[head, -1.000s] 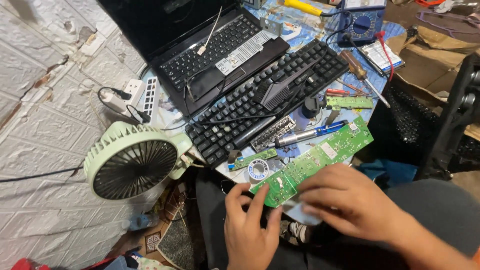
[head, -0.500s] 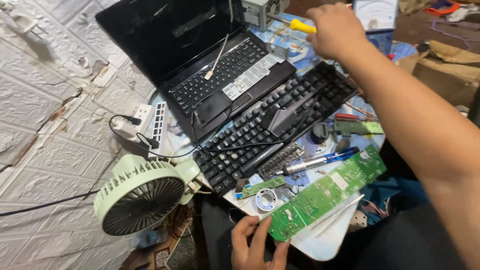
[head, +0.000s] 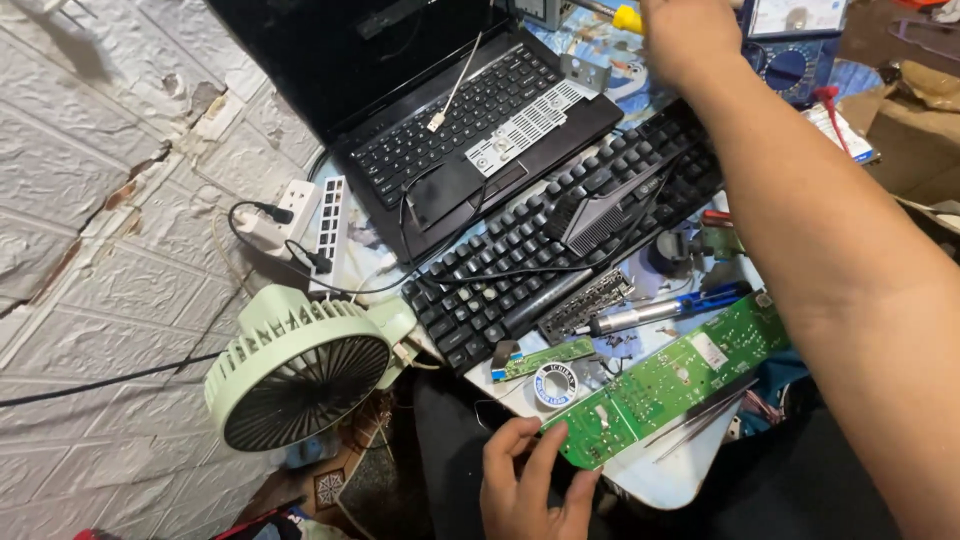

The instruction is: Testing a circuit board with a multimeter and soldering components on a repair bench.

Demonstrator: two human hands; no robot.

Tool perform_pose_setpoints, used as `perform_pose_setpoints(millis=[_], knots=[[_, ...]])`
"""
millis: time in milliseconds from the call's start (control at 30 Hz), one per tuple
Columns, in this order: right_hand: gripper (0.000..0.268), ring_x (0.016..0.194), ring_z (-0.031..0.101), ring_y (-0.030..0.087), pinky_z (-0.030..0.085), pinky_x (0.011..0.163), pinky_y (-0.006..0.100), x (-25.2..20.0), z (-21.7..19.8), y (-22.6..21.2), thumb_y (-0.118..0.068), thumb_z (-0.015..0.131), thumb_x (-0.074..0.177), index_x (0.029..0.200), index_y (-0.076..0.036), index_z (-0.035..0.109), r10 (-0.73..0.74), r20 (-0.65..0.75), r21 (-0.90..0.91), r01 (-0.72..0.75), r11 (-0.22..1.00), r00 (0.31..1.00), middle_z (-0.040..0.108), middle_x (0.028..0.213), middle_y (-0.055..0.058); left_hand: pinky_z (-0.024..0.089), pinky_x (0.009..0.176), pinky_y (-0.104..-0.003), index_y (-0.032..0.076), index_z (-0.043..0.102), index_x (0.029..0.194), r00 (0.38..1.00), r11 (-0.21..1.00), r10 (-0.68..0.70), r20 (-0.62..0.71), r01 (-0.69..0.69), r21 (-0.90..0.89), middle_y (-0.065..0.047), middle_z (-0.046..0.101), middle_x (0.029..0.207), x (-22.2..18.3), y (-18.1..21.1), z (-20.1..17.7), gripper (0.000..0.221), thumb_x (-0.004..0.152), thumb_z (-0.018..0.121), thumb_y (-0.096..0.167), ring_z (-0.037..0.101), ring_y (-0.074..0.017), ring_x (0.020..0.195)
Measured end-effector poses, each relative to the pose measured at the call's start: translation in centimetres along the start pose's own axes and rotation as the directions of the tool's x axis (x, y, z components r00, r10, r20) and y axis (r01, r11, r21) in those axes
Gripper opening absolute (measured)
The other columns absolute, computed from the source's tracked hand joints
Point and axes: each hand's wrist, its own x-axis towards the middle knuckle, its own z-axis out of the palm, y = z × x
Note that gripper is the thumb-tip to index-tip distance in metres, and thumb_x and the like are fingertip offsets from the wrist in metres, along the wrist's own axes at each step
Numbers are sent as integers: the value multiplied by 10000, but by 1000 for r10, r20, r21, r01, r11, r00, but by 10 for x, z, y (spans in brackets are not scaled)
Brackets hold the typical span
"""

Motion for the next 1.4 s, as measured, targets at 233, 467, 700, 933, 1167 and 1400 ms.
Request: perform_pose_setpoints(millis=[233, 467, 700, 933, 1167, 1400], knots=[[548, 1024, 751, 548, 642, 668, 655, -12, -21, -17, 32, 868, 816, 1339, -41, 720, 47, 41, 125, -52, 991, 998, 754, 1235, 291, 698, 1045, -525, 234, 718, 1472, 991, 994, 110, -71, -111, -12, -103, 534, 1537, -8, -5, -4, 515, 1005, 901, 354, 685, -302, 1296], [487, 1155, 664, 553, 608, 775, 662, -12, -19, -11, 53, 666, 931, 1413, 29, 737, 60, 24, 197, -64, 978, 998, 679, 1400, 311, 699, 906, -352, 159, 840, 1265, 926, 996, 82, -369, -86, 5, -75, 733, 1295, -3, -4, -13, 406, 1028, 744, 475, 803, -223, 1123], [509, 1159, 665, 536, 594, 815, 666, -19, -14, 7, -162, 632, 1025, 1483, 3, 780, 93, -96, 174, -75, 982, 991, 722, 1374, 278, 617, 828, -390, 107, 859, 1126, 871, 935, 354, -342, -326, 139, -67, 785, 1121, 43, 33, -55, 341, 1057, 697, 399, 739, -260, 948], [403, 1052, 697, 583, 525, 769, 690, -42, -37, 26, -226, 664, 1105, 1415, -31, 830, 184, -258, 422, -60, 904, 949, 795, 1254, 313, 508, 805, -469, 125, 809, 1182, 839, 835, 543, -43, -534, 131, -67, 738, 1075, 118, 82, -60, 185, 1083, 705, 241, 670, -332, 937], [344, 858, 762, 251, 685, 790, 349, -80, -102, 58, -24, 436, 1144, 1454, -4, 584, 246, 35, 906, -135, 400, 969, 703, 1051, 160, 490, 807, -524, 228, 797, 1163, 734, 704, 543, 408, -662, 257, -6, 746, 977, 181, 98, 26, 243, 1007, 678, 85, 641, -355, 949], [411, 1104, 785, 429, 617, 599, 555, -112, -83, 181, 286, 613, 1001, 1321, 124, 813, 31, -86, 445, 10, 896, 996, 828, 1305, 301, 556, 843, -495, 198, 837, 1007, 679, 494, 421, 601, -728, 476, -27, 818, 997, 198, 100, 72, 213, 878, 800, 32, 717, -333, 1014]])
